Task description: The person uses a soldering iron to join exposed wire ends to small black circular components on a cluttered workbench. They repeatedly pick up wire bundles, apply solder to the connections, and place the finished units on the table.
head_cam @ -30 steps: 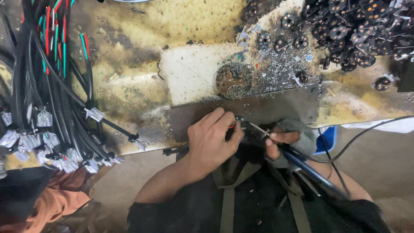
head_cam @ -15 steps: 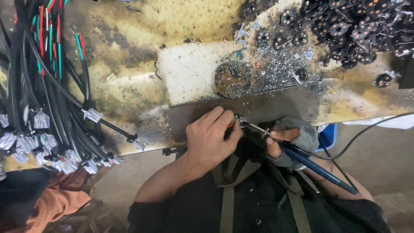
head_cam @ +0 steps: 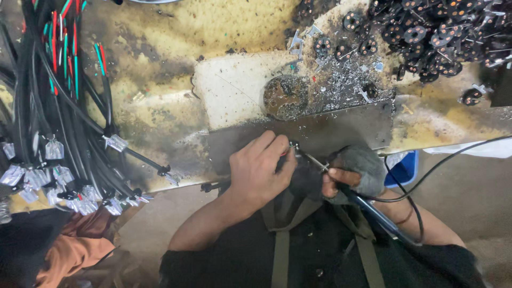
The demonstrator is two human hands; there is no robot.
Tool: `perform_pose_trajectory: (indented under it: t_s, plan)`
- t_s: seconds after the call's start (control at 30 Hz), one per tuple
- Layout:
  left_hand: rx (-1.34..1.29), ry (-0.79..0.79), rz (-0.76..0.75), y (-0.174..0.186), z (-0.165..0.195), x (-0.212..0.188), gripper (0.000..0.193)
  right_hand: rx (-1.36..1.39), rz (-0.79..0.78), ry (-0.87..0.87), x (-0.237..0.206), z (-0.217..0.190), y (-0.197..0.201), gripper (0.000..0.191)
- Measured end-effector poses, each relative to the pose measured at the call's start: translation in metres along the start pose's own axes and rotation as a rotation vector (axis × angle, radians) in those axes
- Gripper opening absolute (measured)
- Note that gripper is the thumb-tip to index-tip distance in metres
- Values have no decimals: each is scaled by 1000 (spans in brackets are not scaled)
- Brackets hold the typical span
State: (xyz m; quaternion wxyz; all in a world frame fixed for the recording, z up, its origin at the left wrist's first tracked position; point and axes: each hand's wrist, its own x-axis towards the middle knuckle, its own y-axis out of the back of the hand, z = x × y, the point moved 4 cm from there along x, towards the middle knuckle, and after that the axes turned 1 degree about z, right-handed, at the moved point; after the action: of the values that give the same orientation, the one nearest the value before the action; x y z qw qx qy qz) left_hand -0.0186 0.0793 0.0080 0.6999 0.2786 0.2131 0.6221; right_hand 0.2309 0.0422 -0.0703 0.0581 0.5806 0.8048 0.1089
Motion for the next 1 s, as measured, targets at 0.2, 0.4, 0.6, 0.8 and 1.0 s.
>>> perform_pose_trajectory:
  t_s: [0.2, 0.4, 0.6, 0.8, 1.0]
  plan:
    - [-3, -8, 2, -1, 0, -1, 18, 473, -140, -871, -13, 17, -6, 16]
    - [16, -7, -11, -3, 0, -2, 17, 56, -24, -151, -1, -3, -5, 11]
    - [14, -13, 22, -4, 0, -2, 18, 476, 80, -895, -30, 47, -4, 19]
    - [2, -8, 16, -4, 0, -1, 19, 136, -242, -383, -3, 7, -4, 20]
    - [1, -45, 37, 0, 3, -2, 17, 188, -144, -10, 66, -65, 15, 39]
